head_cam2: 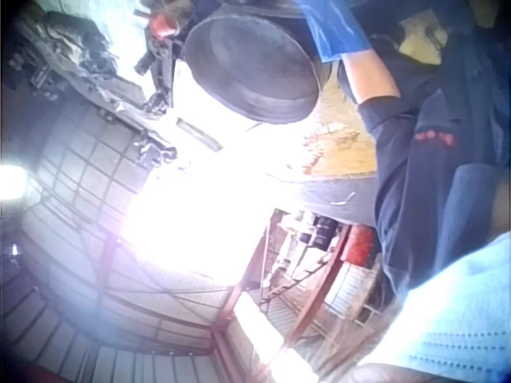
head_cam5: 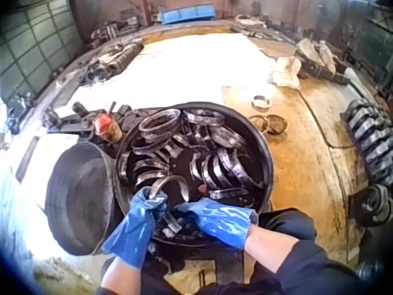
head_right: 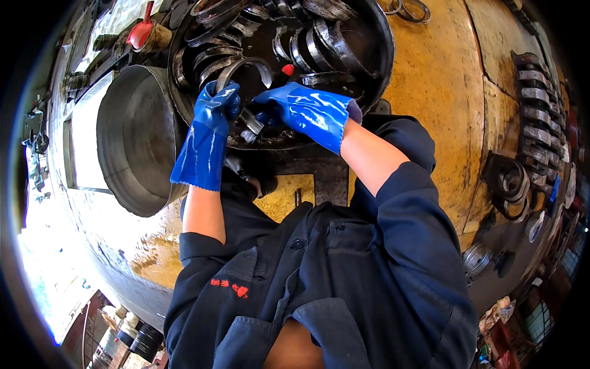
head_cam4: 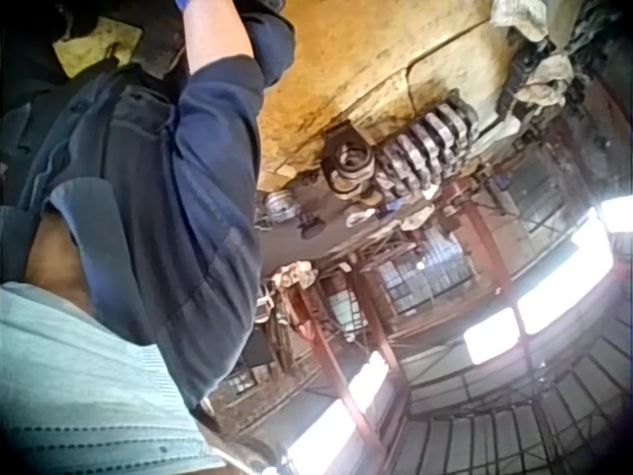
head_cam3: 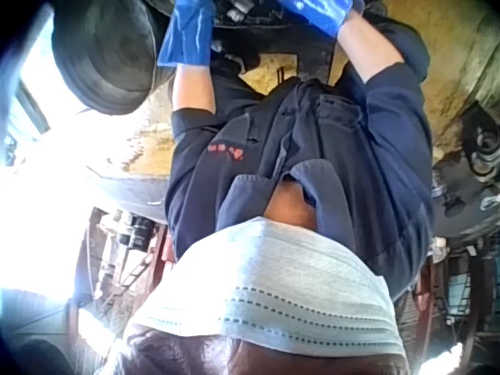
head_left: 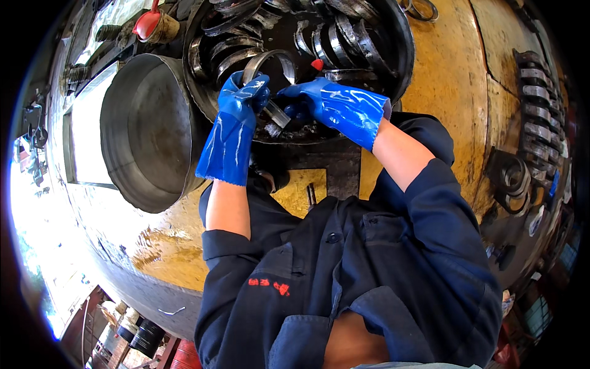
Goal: The person cleans oily metal rings using a red handheld tool and places them into a large metal container.
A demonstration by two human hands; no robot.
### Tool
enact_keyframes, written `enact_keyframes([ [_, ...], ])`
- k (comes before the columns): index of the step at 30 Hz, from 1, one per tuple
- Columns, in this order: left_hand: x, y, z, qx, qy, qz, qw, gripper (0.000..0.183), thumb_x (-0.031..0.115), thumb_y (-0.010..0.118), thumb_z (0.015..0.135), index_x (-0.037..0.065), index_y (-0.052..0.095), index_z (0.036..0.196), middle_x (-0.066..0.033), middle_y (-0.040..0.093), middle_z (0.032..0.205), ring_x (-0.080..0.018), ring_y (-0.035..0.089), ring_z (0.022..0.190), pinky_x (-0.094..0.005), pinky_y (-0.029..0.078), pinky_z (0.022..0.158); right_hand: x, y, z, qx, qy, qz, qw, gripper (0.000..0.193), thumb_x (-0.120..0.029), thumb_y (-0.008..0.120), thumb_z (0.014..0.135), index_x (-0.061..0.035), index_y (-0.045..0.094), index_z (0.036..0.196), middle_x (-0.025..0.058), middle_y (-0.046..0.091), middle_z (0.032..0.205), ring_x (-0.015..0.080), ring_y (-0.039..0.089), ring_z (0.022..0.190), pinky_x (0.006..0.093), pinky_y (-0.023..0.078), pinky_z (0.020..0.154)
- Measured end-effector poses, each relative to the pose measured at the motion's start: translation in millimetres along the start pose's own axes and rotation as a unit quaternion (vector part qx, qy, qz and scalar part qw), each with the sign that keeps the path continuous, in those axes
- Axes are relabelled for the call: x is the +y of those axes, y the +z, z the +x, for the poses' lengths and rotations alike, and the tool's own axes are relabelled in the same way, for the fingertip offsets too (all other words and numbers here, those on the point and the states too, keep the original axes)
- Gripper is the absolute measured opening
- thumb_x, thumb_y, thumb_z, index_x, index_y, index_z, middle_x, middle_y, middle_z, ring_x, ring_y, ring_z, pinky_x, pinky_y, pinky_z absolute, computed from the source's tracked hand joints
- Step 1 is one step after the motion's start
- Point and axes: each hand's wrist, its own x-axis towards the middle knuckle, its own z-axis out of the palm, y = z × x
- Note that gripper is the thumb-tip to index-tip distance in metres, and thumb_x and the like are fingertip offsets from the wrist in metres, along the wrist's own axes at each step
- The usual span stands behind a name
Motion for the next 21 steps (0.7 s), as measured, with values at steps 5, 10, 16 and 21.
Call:
enact_keyframes([
  [5, 7, -14, 4, 0.001, 0.035, -0.009, 0.999, 0.028, 0.005, 0.080, 0.082, 0.003, 0.066, 0.106, -0.0064, 0.067, 0.076, -0.0155, 0.061, 0.059, -0.0275, 0.046, 0.051, -29, -18, 5, 0.104, 0.042, 0.147, 0.983, 0.026, -0.010, 0.060, 0.095, -0.0027, 0.073, 0.116, 0.0089, 0.075, 0.099, 0.0142, 0.070, 0.087, 0.0266, 0.054, 0.080],
  [10, 30, -20, 6, -0.066, 0.038, -0.050, 0.996, 0.015, 0.011, 0.070, 0.093, 0.009, 0.062, 0.105, -0.0002, 0.052, 0.066, -0.0119, 0.046, 0.051, -0.0291, 0.038, 0.047, -24, -31, 14, 0.171, 0.181, -0.050, 0.967, 0.042, -0.043, 0.071, 0.088, -0.0024, 0.073, 0.100, 0.0087, 0.074, 0.087, 0.0152, 0.068, 0.076, 0.0304, 0.052, 0.072],
  [16, 42, -28, -16, -0.164, 0.032, -0.168, 0.972, 0.019, 0.011, 0.061, 0.097, 0.006, 0.061, 0.115, 0.0021, 0.043, 0.053, -0.0104, 0.038, 0.044, -0.0291, 0.033, 0.047, -46, -4, -16, 0.117, 0.112, 0.219, 0.962, 0.041, -0.045, 0.072, 0.092, -0.0038, 0.073, 0.099, 0.0067, 0.072, 0.087, 0.0127, 0.068, 0.075, 0.0253, 0.053, 0.069],
  [21, 36, -34, -12, -0.177, 0.033, -0.136, 0.974, 0.029, 0.008, 0.068, 0.089, 0.002, 0.062, 0.117, -0.0042, 0.057, 0.063, -0.0138, 0.052, 0.053, -0.0286, 0.043, 0.053, -22, -13, 6, 0.144, 0.093, 0.173, 0.970, 0.031, -0.034, 0.075, 0.089, -0.0038, 0.075, 0.096, 0.0056, 0.073, 0.081, 0.0121, 0.067, 0.071, 0.0244, 0.052, 0.070],
])
